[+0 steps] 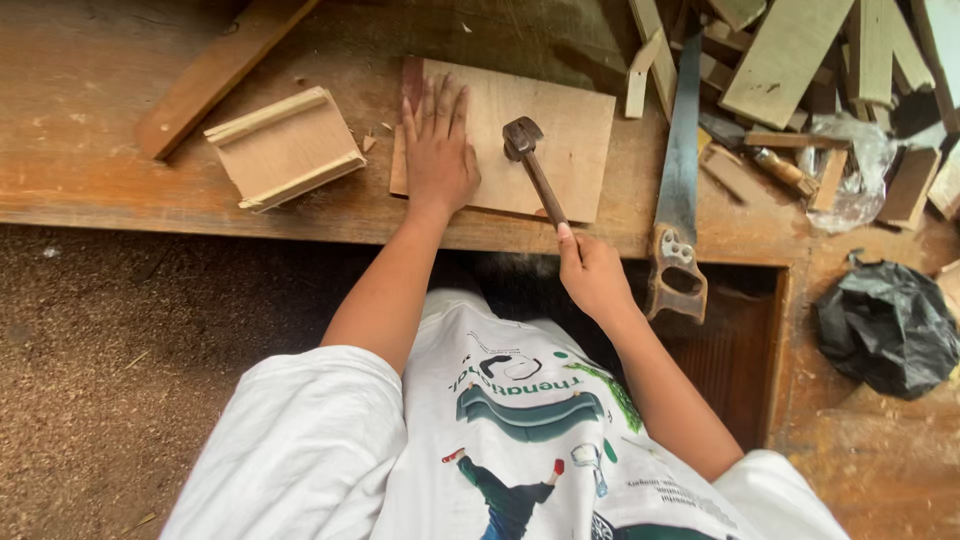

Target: The person uses a hammer to repeatedly strike a small wooden block placed on a larger wooden board. The person repositions the small block and continues hammering it in place, occasionally lifting the board to inspect the surface.

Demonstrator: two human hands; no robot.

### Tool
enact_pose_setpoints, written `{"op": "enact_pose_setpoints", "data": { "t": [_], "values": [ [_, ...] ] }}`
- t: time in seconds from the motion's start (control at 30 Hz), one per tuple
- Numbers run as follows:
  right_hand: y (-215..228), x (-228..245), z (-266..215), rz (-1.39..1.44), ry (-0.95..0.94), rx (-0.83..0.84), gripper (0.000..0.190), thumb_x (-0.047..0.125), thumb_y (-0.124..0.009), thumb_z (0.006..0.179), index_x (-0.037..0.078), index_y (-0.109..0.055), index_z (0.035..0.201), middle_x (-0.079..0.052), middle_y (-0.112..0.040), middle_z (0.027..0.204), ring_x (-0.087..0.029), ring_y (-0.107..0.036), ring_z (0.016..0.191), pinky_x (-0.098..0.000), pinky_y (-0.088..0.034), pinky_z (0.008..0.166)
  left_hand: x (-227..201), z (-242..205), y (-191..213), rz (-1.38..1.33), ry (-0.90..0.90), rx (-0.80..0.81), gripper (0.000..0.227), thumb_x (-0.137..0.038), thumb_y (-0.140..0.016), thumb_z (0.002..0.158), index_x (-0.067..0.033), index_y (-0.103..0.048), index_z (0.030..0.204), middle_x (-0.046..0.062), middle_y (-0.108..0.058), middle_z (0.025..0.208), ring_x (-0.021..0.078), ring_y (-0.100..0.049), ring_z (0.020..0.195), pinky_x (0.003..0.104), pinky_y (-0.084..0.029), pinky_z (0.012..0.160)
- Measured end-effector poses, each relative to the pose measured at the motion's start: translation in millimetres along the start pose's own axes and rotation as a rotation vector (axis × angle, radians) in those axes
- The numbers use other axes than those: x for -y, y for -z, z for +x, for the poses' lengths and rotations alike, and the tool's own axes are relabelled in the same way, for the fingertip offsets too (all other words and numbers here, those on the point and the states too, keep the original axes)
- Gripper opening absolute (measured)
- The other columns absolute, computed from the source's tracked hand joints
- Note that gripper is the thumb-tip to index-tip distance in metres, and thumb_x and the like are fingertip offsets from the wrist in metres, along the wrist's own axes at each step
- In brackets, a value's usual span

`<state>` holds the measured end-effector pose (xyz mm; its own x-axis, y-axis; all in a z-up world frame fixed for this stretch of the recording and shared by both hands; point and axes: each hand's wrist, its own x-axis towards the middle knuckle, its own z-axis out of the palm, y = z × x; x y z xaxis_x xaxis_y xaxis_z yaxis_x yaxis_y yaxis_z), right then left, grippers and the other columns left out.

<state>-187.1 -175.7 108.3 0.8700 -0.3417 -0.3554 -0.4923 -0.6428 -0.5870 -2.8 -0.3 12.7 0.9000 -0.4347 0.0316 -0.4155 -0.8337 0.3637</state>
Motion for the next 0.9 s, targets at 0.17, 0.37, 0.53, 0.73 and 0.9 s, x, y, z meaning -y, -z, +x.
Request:
{"op": "enact_pose_setpoints", "data": {
  "t": [0.17, 0.37, 0.53, 0.73, 0.9],
  "values": [
    [2, 11, -6, 0.096, 0.048, -0.072, 0.047, 0.034, -0.048, 0.106, -0.003, -0.061, 0.08, -0.022, -0.055, 0.059, -0.035, -0.055, 0.051, -0.046, -0.043, 0.054, -3, 2, 4, 0.014, 0.005, 0.008, 0.069, -0.024, -0.043, 0.102, -0.0075, -0.021, 0.165, 0.008, -0.009, 0.174, 0.0254, 0.0, 0.16, 0.053, 0.004, 0.129],
    [-5, -1, -4, 0.075, -0.021, -0.045, 0.05, 0.036, -0.049, 0.107, -0.003, -0.061, 0.078, -0.02, -0.054, 0.058, -0.032, -0.053, 0.05, -0.0449, -0.042, 0.053, 0, -1, 1, 0.01, 0.008, 0.004, 0.069, -0.023, -0.043, 0.101, -0.007, -0.023, 0.165, 0.009, -0.011, 0.173, 0.0261, -0.001, 0.16, 0.053, 0.003, 0.129],
    [3, 1, 8, 0.098, 0.033, -0.07, 0.051, 0.036, -0.047, 0.107, -0.003, -0.06, 0.077, -0.018, -0.052, 0.056, -0.027, -0.051, 0.05, -0.0426, -0.042, 0.052, -2, 8, 1, 0.003, -0.004, -0.017, 0.07, -0.022, -0.044, 0.1, -0.0056, -0.024, 0.164, 0.011, -0.013, 0.172, 0.0281, -0.003, 0.159, 0.054, 0.002, 0.128],
    [23, -1, -8, 0.273, -0.04, 0.013, 0.055, 0.036, -0.045, 0.109, -0.005, -0.059, 0.075, -0.016, -0.051, 0.059, -0.024, -0.049, 0.053, -0.0432, -0.041, 0.053, -5, -6, -2, -0.041, -0.018, -0.043, 0.071, -0.02, -0.049, 0.098, -0.0056, -0.026, 0.164, 0.011, -0.016, 0.173, 0.0282, -0.006, 0.161, 0.055, 0.001, 0.13],
    [10, -2, -2, 0.038, 0.247, -0.124, 0.051, 0.035, -0.047, 0.112, -0.005, -0.064, 0.085, -0.026, -0.06, 0.069, -0.043, -0.06, 0.064, -0.0482, -0.047, 0.059, 1, -2, 5, -0.053, -0.015, -0.045, 0.07, -0.021, -0.05, 0.098, -0.0041, -0.028, 0.162, 0.011, -0.017, 0.172, 0.0294, -0.007, 0.16, 0.055, 0.0, 0.129]
  ]
}}
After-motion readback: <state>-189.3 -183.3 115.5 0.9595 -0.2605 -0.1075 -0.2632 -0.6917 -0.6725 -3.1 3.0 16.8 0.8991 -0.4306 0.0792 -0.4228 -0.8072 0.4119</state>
